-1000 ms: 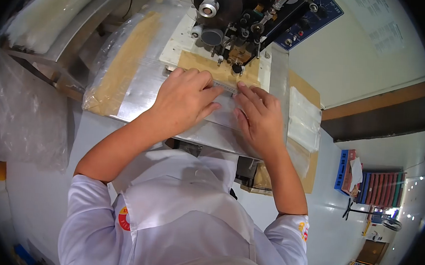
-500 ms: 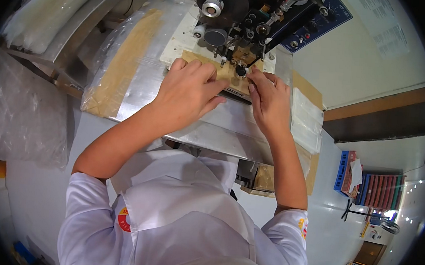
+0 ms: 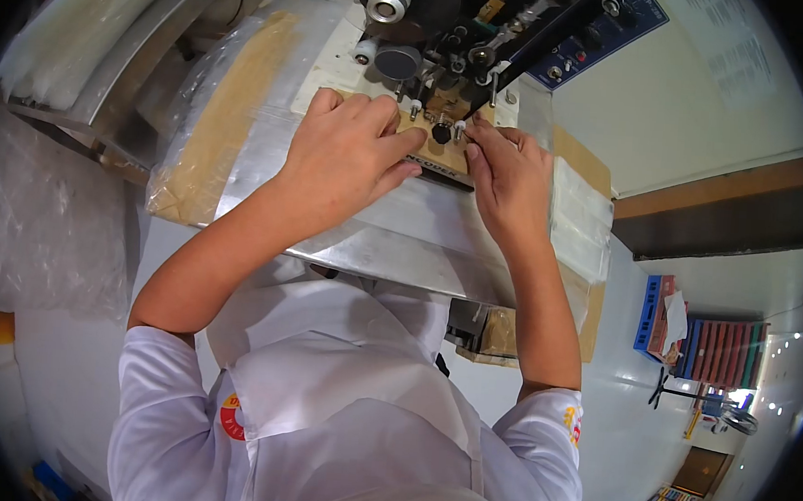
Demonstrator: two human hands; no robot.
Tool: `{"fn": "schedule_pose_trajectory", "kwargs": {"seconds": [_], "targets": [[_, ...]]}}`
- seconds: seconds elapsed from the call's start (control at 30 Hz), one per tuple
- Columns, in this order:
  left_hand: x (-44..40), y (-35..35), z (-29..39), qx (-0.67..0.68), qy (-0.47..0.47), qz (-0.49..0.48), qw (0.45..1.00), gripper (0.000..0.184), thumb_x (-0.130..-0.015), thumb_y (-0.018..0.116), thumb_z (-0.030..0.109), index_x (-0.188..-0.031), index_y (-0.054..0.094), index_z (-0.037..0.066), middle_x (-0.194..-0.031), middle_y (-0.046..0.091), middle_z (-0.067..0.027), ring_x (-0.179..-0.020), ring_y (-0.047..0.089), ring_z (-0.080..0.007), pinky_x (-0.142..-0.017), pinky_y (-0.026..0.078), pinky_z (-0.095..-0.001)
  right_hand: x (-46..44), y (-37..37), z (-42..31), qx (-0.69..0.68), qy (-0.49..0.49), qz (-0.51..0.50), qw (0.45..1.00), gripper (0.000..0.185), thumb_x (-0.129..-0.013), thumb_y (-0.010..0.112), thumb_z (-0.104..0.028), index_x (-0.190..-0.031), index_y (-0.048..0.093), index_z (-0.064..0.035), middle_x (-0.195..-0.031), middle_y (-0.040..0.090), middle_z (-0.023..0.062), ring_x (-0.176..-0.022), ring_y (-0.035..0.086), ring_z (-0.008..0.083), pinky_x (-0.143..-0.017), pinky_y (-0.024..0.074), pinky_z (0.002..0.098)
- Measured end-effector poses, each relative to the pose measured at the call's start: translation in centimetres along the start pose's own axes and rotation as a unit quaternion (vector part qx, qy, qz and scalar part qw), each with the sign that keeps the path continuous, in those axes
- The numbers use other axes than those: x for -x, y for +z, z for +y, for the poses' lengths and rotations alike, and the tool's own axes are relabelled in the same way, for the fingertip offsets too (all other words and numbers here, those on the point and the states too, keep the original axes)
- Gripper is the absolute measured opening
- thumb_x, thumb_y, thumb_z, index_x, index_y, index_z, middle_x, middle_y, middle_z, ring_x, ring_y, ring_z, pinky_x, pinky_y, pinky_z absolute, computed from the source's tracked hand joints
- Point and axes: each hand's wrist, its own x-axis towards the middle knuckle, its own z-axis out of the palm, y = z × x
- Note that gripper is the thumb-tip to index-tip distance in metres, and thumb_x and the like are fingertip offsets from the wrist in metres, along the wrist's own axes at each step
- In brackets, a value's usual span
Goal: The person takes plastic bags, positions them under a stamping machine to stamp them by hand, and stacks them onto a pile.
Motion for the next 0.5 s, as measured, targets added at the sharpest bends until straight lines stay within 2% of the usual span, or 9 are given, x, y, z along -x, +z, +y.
{"fn": "schedule_pose_trajectory", "kwargs": {"seconds": [0.1,0.23,0.3,0.4,0.5], "targets": [[0.2,0.0,0.1,-0.01,-0.002,-0.007,1.0,0.035,-0.08,0.079,0.029,-0.113,0.072,0.02,-0.091,0.055,-0.0004,-0.087,0.057,-0.019,-0.078,0.036,-0.0391,0.0,-0.5,-0.8,-0.013,0.03,-0.007,0.999,0.029,-0.09,0.07,-0.024,-0.115,0.073,-0.0093,-0.127,0.071,0.0075,-0.108,0.06,0.0276,-0.092,0.0384,0.0393],[0.5,-0.8,0.3,-0.001,-0.003,-0.036,0.999,0.038,-0.082,0.077,0.028,-0.118,0.071,0.017,-0.096,0.058,-0.0038,-0.093,0.058,-0.0222,-0.083,0.037,-0.04,1.4,-1.6,-0.7,-0.036,0.023,-0.016,0.999,0.03,-0.085,0.07,-0.017,-0.114,0.072,-0.0085,-0.127,0.071,0.0072,-0.113,0.06,0.0288,-0.098,0.0398,0.0424],[1.0,-2.0,0.7,0.025,-0.013,-0.054,0.998,0.041,-0.083,0.077,0.027,-0.121,0.069,0.013,-0.102,0.06,-0.0076,-0.098,0.058,-0.0267,-0.088,0.04,-0.0421,3.6,-1.5,0.7,-0.05,0.01,0.003,0.999,0.031,-0.082,0.07,-0.011,-0.112,0.073,-0.0083,-0.128,0.07,0.0055,-0.113,0.061,0.0293,-0.099,0.0421,0.0435],[2.1,-3.9,1.0,0.103,-0.031,-0.109,0.988,0.045,-0.085,0.076,0.024,-0.125,0.067,0.007,-0.114,0.062,-0.0148,-0.106,0.058,-0.0352,-0.095,0.043,-0.0453,7.6,-3.4,5.3,0.005,0.032,-0.021,0.999,0.035,-0.075,0.069,-0.001,-0.109,0.074,-0.0113,-0.131,0.069,0.0022,-0.111,0.062,0.0299,-0.095,0.047,0.0428],[2.9,-5.1,0.3,0.071,-0.009,-0.217,0.973,0.05,-0.082,0.078,0.021,-0.127,0.065,0.005,-0.125,0.063,-0.016,-0.111,0.057,-0.0375,-0.097,0.045,-0.0436,11.8,-6.5,11.2,0.109,0.052,0.083,0.989,0.04,-0.073,0.067,0.003,-0.107,0.075,-0.0157,-0.127,0.07,-0.0007,-0.105,0.064,0.0299,-0.089,0.0497,0.0404]]}}
